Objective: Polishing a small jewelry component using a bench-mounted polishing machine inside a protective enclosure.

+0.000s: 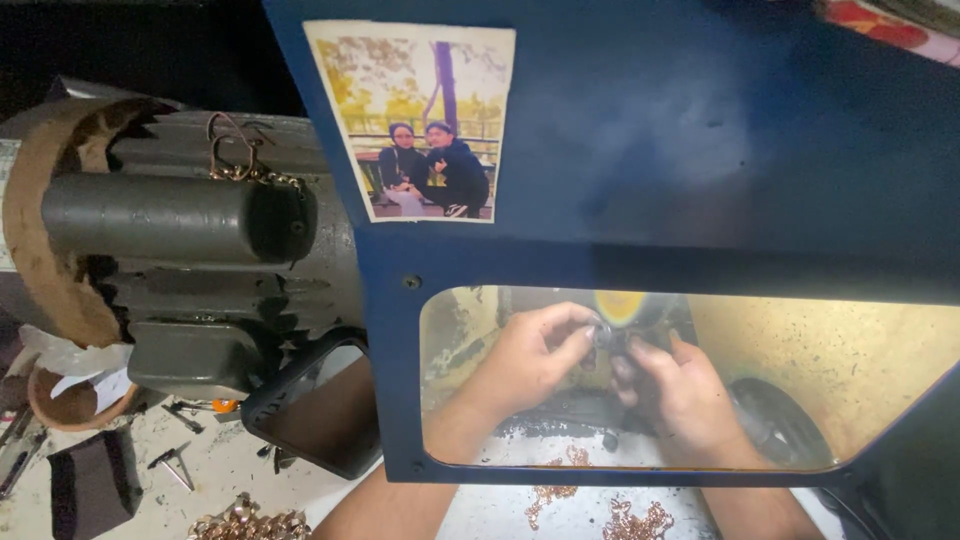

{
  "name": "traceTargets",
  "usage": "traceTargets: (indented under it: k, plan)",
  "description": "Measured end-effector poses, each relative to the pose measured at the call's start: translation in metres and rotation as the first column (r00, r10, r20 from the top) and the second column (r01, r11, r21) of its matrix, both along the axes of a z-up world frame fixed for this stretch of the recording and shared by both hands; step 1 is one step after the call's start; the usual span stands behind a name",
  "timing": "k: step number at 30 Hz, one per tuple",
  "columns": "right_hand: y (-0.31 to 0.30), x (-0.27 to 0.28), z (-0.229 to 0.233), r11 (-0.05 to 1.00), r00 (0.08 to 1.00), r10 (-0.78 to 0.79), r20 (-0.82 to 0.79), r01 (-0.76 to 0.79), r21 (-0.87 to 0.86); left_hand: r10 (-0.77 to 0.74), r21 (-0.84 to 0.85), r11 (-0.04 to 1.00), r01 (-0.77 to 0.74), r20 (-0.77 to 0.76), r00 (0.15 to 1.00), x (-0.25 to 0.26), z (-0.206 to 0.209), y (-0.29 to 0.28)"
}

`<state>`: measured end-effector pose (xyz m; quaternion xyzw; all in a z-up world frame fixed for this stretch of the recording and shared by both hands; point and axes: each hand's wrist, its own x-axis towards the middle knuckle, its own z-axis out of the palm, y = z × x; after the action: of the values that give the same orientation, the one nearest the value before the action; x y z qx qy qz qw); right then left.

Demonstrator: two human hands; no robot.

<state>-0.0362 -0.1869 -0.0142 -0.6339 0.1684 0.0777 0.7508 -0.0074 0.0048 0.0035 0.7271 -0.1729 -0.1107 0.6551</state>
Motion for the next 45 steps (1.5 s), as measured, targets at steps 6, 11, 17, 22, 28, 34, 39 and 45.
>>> traceTargets:
  k: [6, 11, 17, 22, 28, 34, 39, 45]
  plan:
    - [0.015, 0.004, 0.001, 0.996, 0.997, -0.049, 0.052, 0.045, 0.078, 0.047, 0.016, 0.999, -0.048, 0.021, 0.999, 0.0, 0.002, -0.001]
    - [0.018, 0.006, -0.002, 0.997, 0.995, 0.0, 0.099, -0.007, 0.077, 0.045, 0.059, 0.997, -0.045, -0.004, 0.999, 0.002, 0.003, 0.006]
    - [-0.017, -0.003, -0.017, 0.954, 0.954, 0.289, 0.081, -0.279, -0.11, -0.098, -0.034, 0.995, 0.097, -0.047, 0.994, 0.009, 0.003, 0.018]
    - [-0.019, -0.004, -0.013, 0.936, 0.939, 0.328, 0.105, -0.308, -0.167, -0.101, -0.146, 0.985, 0.093, -0.054, 0.993, 0.008, 0.005, 0.014]
    - [-0.017, -0.004, -0.011, 0.971, 0.974, 0.222, -0.052, -0.226, -0.082, -0.043, -0.199, 0.979, 0.036, -0.029, 0.999, 0.008, 0.0, 0.006]
    - [-0.023, -0.001, -0.011, 0.918, 0.953, 0.298, 0.054, -0.27, -0.289, 0.057, -0.167, 0.984, -0.059, -0.014, 0.998, 0.004, 0.002, -0.004]
    - [-0.016, -0.003, 0.002, 0.938, 0.986, 0.119, 0.119, -0.073, -0.338, 0.095, 0.042, 0.993, -0.108, 0.228, 0.969, -0.007, 0.006, -0.014]
    - [0.006, -0.002, 0.02, 0.973, 0.998, -0.057, 0.017, 0.059, -0.222, 0.155, 0.076, 0.98, -0.183, 0.281, 0.947, -0.009, 0.002, -0.017]
